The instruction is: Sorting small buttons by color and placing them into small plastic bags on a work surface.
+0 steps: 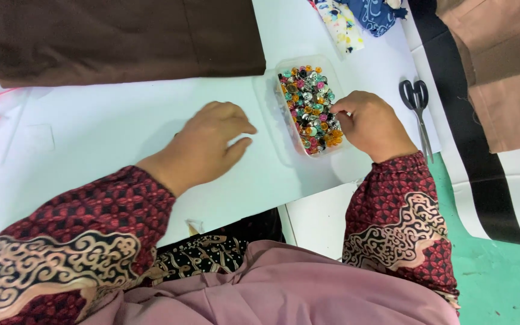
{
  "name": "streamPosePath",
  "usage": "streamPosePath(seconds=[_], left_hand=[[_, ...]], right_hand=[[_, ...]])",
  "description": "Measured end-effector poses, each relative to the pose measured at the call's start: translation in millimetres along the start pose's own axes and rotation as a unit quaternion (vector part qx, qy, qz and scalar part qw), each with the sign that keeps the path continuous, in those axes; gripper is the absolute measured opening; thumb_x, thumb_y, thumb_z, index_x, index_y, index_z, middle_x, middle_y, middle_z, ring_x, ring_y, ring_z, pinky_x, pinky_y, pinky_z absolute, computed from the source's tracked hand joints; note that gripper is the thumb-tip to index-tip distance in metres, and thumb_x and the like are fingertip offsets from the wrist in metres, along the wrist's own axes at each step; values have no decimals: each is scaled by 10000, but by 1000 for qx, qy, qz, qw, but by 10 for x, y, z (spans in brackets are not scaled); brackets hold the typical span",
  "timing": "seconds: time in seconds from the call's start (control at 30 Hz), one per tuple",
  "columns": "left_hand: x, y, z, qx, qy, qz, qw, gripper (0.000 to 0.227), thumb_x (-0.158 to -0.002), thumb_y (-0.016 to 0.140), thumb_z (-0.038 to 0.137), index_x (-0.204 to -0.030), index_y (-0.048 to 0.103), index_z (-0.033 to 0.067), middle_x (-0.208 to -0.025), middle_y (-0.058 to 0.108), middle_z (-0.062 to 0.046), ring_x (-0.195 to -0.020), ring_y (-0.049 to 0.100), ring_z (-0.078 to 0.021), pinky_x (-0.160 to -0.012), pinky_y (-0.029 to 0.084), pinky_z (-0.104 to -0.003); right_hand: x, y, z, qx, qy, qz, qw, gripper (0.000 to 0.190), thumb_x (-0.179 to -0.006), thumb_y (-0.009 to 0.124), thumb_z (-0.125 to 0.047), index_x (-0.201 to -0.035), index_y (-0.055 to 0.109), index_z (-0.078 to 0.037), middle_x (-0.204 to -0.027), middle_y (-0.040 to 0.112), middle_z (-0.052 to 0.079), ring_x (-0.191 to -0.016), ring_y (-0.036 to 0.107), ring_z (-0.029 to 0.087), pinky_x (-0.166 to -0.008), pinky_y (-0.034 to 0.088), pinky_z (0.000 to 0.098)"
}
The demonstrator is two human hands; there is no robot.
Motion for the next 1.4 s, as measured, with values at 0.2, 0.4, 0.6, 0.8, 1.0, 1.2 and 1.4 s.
streamPosePath(seconds=[0.2, 0.4, 0.6, 0.8, 1.0, 1.2, 1.4], left_hand=[[-523, 654, 294, 284, -69, 29, 956, 261, -990, 583, 186, -1225, 697, 178, -1108, 654, -45, -1092, 652, -200, -944, 559, -312], [-549, 1065, 280, 589, -191, 64, 782, 400, -1049, 485, 225, -1415, 562, 81, -1292, 619, -177, -1217, 614, -256, -1036, 550, -383], [-440, 1197, 94, 642, -227, 55, 730, 450, -1064, 395, 234, -1454, 506, 39, -1299, 604, -204, -1200, 629, -284, -1024, 563, -407], [-410, 1107, 205, 689, -255, 63, 675, 540, -1067, 329, 288, -1525, 403, 12, -1336, 533, -195, -1198, 608, -294, -1013, 569, -432], [-377, 1140, 48, 704, -252, 110, 654, 524, -1060, 360, 289, -1486, 439, -7, -1267, 556, -172, -1155, 611, -278, -1005, 572, -434], [-374, 1105, 17, 679, -245, 109, 684, 522, -1065, 351, 287, -1473, 458, -20, -1233, 532, -148, -1157, 582, -247, -1023, 559, -415], [-370, 1108, 34, 677, -236, 105, 690, 501, -1071, 372, 287, -1463, 490, -2, -1220, 530, -136, -1159, 576, -231, -1017, 557, -394]], right_hand=[[-36, 216, 83, 72, -7, -48, 996, 247, -881, 733, -21, -1094, 807, -120, -897, 701, 134, -867, 662, 306, -795, 591, 416], [-67, 399, 254, 106, -15, -53, 993, 237, -875, 760, -56, -1090, 807, -141, -898, 686, 92, -850, 645, 252, -791, 580, 370], [2, 42, -58, 8, -37, -15, 999, 198, -903, 732, -19, -1091, 781, -59, -882, 663, 127, -864, 650, 276, -776, 579, 391], [71, -286, -603, -129, -125, 27, 983, 211, -930, 731, 9, -1125, 758, -68, -913, 661, 93, -900, 649, 272, -795, 567, 391], [78, -277, -533, -120, -85, -14, 989, 137, -927, 731, 5, -1037, 749, -74, -894, 659, 85, -882, 640, 260, -794, 557, 380], [148, 175, -262, -22, 17, -197, 980, 114, -896, 714, -107, -992, 774, -94, -869, 714, 127, -872, 679, 313, -799, 566, 454], [105, 294, -206, 8, 63, -254, 965, 226, -914, 723, -242, -1074, 789, -97, -955, 745, 125, -935, 714, 308, -829, 585, 432]])
Point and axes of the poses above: each hand's wrist, its own x-axis away from the middle knuckle, its own y-axis out of the palm, z = x × y, the point moved 10 cm from there along -x, towards the middle knuckle
